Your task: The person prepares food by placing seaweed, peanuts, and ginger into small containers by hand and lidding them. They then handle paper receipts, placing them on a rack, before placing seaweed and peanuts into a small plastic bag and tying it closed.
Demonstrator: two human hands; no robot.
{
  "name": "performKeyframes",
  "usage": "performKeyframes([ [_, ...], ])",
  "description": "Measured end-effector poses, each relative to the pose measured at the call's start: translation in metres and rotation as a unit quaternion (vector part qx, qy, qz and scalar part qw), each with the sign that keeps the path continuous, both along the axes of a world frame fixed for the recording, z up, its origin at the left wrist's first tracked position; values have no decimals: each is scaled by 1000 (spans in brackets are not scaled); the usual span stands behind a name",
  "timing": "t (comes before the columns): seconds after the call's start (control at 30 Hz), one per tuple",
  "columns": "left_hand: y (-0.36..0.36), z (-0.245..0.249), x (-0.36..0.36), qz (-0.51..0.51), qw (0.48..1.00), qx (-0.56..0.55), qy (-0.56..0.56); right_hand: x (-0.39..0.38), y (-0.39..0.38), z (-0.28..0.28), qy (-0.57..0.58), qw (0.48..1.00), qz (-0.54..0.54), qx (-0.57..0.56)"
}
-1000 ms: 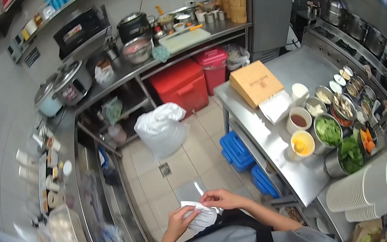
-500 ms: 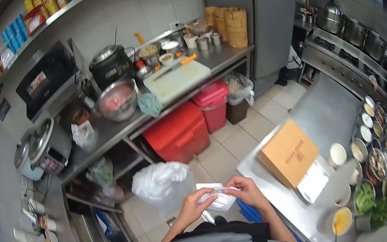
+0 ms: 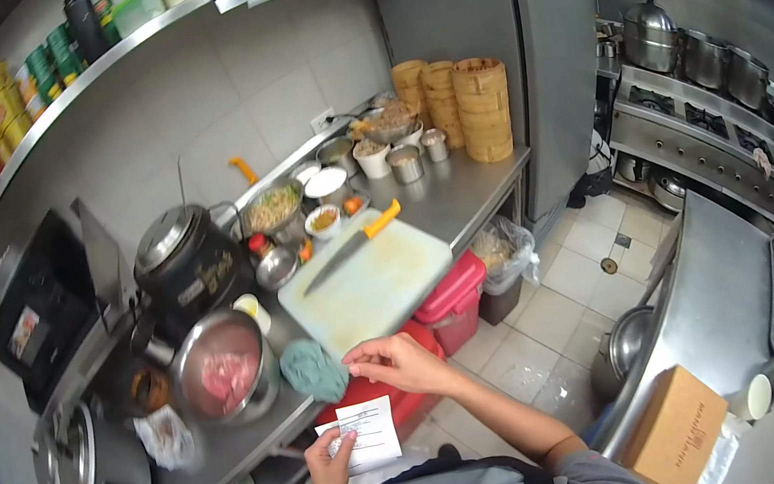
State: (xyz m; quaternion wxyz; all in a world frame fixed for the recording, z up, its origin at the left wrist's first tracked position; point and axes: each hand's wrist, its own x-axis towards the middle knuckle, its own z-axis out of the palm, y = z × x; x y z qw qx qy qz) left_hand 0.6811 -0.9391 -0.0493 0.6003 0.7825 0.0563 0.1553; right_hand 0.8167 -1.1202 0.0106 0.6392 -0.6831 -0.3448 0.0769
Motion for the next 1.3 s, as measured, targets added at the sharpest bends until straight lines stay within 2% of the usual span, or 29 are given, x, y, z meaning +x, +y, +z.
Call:
performKeyframes([
  [0.07,5,5,54,-31,999,31,-8,56,-1,16,40,998,31,49],
  [0.2,-2,27,138,-110,991,77,-25,168,-10,84,-1,992,56,110],
  [0.27,-9,34,169,-134,987,87,-33,231,-14,122,-21,993,45,104],
  [0.43,-26,36,239,-31,974,183,-134,421,0,214,45,972,73,217],
  [0.53,-42,41,275,77,978,165,-101,541,19,270,61,952,64,294],
  [0.57,-44,19,292,116,975,122,-142,584,26,290,73,943,47,322],
  [0.67,-37,5,318,69,997,44,13,686,47,335,143,914,-9,379],
  [0.7,-52,14,329,120,989,86,31,706,52,349,167,903,-29,394],
  [0.77,-66,-7,350,169,977,121,-42,737,59,370,163,870,18,465],
  [0.8,-79,5,365,191,969,138,-76,746,61,378,164,850,38,499],
  [0.83,-97,21,368,216,965,143,-49,753,65,385,180,823,23,539],
  [0.93,-105,-8,384,225,973,52,7,761,62,386,152,807,35,570],
  [1.03,-110,4,393,176,975,110,74,751,44,371,128,803,-21,581],
  [1.13,-105,-7,406,192,968,145,-72,771,23,361,108,796,-64,592],
  [1.23,-106,-10,405,211,971,107,-41,787,7,374,84,798,-75,593],
  [1.3,-106,-6,403,215,972,93,31,793,2,386,59,808,-79,581],
])
